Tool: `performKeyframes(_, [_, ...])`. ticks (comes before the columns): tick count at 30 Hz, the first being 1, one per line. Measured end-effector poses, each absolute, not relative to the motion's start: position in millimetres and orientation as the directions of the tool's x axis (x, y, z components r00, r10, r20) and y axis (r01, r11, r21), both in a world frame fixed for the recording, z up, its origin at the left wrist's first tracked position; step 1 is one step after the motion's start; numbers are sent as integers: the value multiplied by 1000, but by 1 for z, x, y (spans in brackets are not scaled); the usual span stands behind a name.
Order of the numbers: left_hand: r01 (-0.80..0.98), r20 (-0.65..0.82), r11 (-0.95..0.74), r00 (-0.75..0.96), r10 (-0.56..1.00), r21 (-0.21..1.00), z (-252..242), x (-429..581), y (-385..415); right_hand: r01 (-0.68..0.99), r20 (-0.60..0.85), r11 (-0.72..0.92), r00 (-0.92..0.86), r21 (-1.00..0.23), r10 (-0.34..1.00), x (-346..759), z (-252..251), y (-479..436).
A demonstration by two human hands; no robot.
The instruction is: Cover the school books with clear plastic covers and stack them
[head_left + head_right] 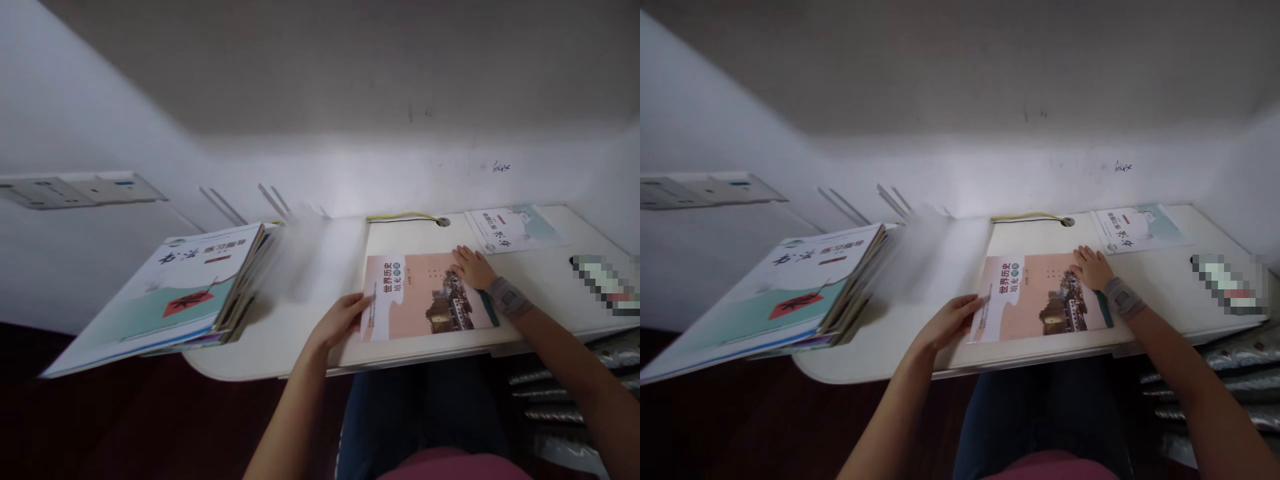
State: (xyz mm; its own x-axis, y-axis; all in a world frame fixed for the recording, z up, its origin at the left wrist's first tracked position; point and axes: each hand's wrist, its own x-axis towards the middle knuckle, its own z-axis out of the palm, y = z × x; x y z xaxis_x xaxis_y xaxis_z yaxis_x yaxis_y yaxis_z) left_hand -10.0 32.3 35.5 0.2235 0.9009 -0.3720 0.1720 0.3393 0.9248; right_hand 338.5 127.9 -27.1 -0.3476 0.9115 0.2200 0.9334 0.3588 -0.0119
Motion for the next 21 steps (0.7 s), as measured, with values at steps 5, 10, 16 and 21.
performKeyframes(5, [-113,-321,343,173,931,932,31,6,0,929,278,362,-329,-75,903,339,-18,130])
performKeyframes(10, [-232,-221,234,82,972,944,39,7,10,914,588,315,-110,-258,802,357,20,85])
performKeyframes(16, [-373,-213,245,124,969,895,48,88,96,762,831,481,131,-434,541,342,12,-16])
performKeyframes(21, [-403,-284,353,222,933,844,46,217,170,758,718,515,-89,-401,691,322,-20,-22])
